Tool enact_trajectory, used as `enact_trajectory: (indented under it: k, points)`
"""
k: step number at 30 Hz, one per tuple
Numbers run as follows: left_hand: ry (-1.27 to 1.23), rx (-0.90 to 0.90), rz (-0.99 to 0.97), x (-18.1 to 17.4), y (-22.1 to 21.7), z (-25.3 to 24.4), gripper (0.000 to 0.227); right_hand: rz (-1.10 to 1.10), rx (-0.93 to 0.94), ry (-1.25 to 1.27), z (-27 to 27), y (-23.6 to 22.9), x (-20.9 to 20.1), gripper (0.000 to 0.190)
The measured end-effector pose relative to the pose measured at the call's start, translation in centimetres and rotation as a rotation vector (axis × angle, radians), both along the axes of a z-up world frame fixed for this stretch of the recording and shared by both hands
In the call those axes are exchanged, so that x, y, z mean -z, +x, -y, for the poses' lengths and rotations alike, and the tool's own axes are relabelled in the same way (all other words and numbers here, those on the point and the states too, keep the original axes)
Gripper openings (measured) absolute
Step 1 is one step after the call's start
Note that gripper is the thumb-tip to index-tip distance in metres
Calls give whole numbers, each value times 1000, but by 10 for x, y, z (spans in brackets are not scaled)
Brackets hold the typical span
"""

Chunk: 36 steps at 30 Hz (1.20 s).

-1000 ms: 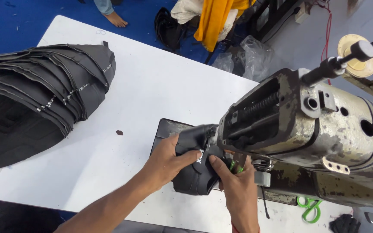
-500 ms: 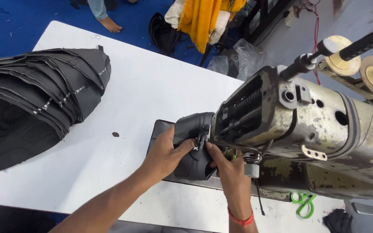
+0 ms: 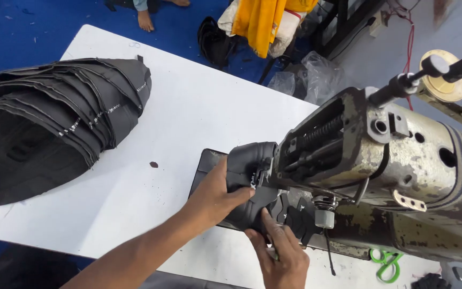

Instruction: The person sews black slipper uppers using an industrial sewing machine. They guide the slipper under the needle, stitch along the edges, trim threads with scissors, and place finished units aside while continuing with the next item.

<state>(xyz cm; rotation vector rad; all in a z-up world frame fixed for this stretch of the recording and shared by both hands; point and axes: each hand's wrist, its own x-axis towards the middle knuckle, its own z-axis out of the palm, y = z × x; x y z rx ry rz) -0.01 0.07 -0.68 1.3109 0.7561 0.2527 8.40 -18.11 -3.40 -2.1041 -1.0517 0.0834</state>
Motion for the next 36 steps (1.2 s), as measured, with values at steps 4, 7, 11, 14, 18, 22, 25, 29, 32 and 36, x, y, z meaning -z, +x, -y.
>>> enact_trajectory:
  k: [4, 7, 11, 14, 18, 22, 25, 29, 32, 36]
  points:
    - [218, 100, -31, 9, -4, -6, 84, 22, 20, 32, 1, -6, 12, 52]
    - [248, 153, 8, 7, -5, -10, 91, 19, 82, -41, 0, -11, 14, 55]
    - [220, 150, 25, 4, 0, -15, 94, 19, 93, -5, -4, -12, 12, 54]
    - [176, 151, -18, -3, 4, -17, 93, 42, 78, 86, -11, -13, 2, 50]
    - [85, 112, 18, -10, 9, -19, 84, 99, 112, -24, -21, -4, -8, 46]
    - [-67, 40, 158, -3, 11, -18, 77, 95, 106, -124, -27, 5, -23, 47]
    - [-214, -25, 247, 1, 14, -17, 75, 81, 62, -89, -27, 12, -26, 44]
    - [-248, -55, 258, 3, 15, -16, 72, 93, 51, -88, -26, 13, -25, 47]
    - [-244, -53, 240, 0, 16, -18, 71, 82, 64, -127, -26, 13, -22, 50]
    - [-242, -28, 270, 5, 16, -22, 76, 148, 69, -96, -27, 10, -18, 49]
